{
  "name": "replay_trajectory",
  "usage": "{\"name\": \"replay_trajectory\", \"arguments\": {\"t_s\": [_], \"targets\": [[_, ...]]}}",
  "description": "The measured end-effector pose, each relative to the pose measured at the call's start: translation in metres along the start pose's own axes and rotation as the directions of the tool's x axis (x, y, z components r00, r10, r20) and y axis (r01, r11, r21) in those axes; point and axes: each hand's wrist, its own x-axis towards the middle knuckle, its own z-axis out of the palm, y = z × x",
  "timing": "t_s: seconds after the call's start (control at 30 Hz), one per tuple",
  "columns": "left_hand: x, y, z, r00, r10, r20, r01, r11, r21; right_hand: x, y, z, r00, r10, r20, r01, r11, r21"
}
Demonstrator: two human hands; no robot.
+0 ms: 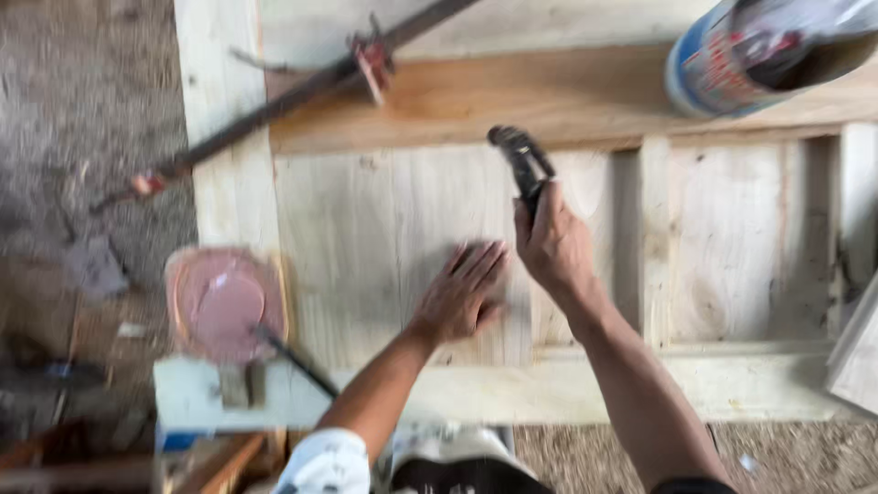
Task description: The person applies pink wood glue to the edges of wooden planks using a small spatula, then places the planks into a wooden frame and secures them with a clamp. The person also uses a hammer to tap the planks into place.
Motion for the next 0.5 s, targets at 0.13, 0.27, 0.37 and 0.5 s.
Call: {"name": "replay_trajectory", "arguments": {"t_s": [0.13, 0.27, 0.37, 0.5], "targets": [[-0.012, 0.007, 0.007, 0.999, -0.011, -0.037, 0.011, 1.000, -0.014, -0.019, 0.006, 0.012, 0.986, 0.021, 0.166, 0.002, 0.991, -0.137], [-0.008, -0.002, 0.017, 0.997, 0.000, -0.079, -0.001, 1.000, -0.013, -0.017, 0.022, 0.022, 0.995, -0.003, 0.100, 0.014, 0.995, -0.101], [-0.015, 0.003, 0.019, 0.997, -0.007, -0.083, 0.004, 0.999, -0.037, -0.027, 0.020, 0.022, 0.991, 0.059, 0.118, -0.050, 0.996, -0.075], [0.000, -0.003, 0.011, 0.999, -0.028, 0.024, 0.028, 1.000, 0.004, -0.013, 0.009, 0.012, 0.994, 0.034, 0.108, -0.021, 0.992, -0.126]]}}
